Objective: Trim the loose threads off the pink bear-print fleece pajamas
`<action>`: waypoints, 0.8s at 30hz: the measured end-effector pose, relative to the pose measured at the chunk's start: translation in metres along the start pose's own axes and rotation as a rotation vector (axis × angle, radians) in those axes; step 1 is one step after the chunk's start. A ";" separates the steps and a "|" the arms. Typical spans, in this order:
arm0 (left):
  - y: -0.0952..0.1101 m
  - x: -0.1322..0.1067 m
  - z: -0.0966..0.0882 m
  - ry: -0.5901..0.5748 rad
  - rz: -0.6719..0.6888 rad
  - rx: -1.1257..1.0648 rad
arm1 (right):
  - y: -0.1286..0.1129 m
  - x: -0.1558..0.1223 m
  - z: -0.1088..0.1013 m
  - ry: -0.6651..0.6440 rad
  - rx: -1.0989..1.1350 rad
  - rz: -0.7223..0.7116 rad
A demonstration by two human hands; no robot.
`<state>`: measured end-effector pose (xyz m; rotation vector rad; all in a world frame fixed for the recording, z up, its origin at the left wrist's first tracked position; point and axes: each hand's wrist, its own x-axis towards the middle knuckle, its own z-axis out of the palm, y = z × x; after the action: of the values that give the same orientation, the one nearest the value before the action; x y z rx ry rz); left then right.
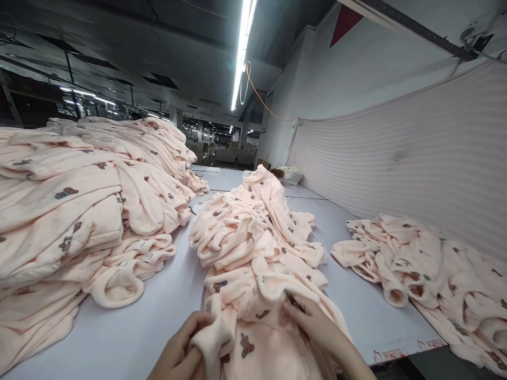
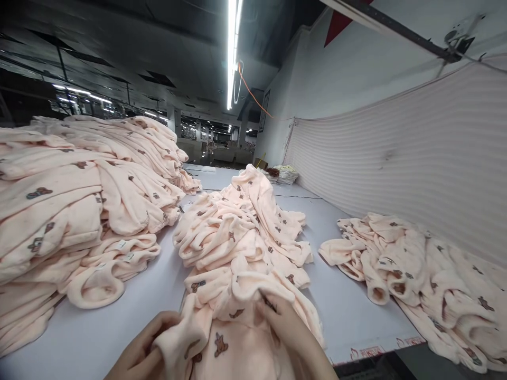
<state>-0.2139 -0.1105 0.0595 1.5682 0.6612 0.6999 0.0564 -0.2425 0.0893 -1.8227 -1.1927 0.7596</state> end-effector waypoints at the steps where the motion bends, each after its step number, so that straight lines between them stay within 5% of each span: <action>1: 0.008 0.006 0.007 -0.011 0.013 0.013 | -0.001 -0.007 0.000 -0.020 -0.029 0.005; 7: 0.022 0.035 0.049 -0.190 0.025 -0.113 | -0.006 -0.046 0.016 -0.095 0.095 -0.103; 12: 0.011 0.042 0.065 -0.215 -0.005 -0.275 | -0.011 -0.024 0.066 0.265 0.057 -0.270; 16: 0.003 0.036 0.056 -0.202 -0.002 -0.263 | -0.003 -0.001 0.081 0.409 -0.028 -0.216; 18: -0.003 0.028 0.055 -0.124 0.115 -0.191 | -0.001 0.002 0.079 0.379 -0.064 -0.254; 21: -0.014 0.017 0.065 0.167 0.333 0.088 | -0.001 0.000 0.077 0.340 -0.074 -0.347; 24: -0.021 0.012 0.075 0.289 0.340 0.270 | -0.002 -0.006 0.076 0.361 -0.130 -0.383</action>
<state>-0.1498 -0.1477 0.0327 1.8713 0.7309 1.1445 -0.0087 -0.2244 0.0545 -1.6699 -1.3120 0.1315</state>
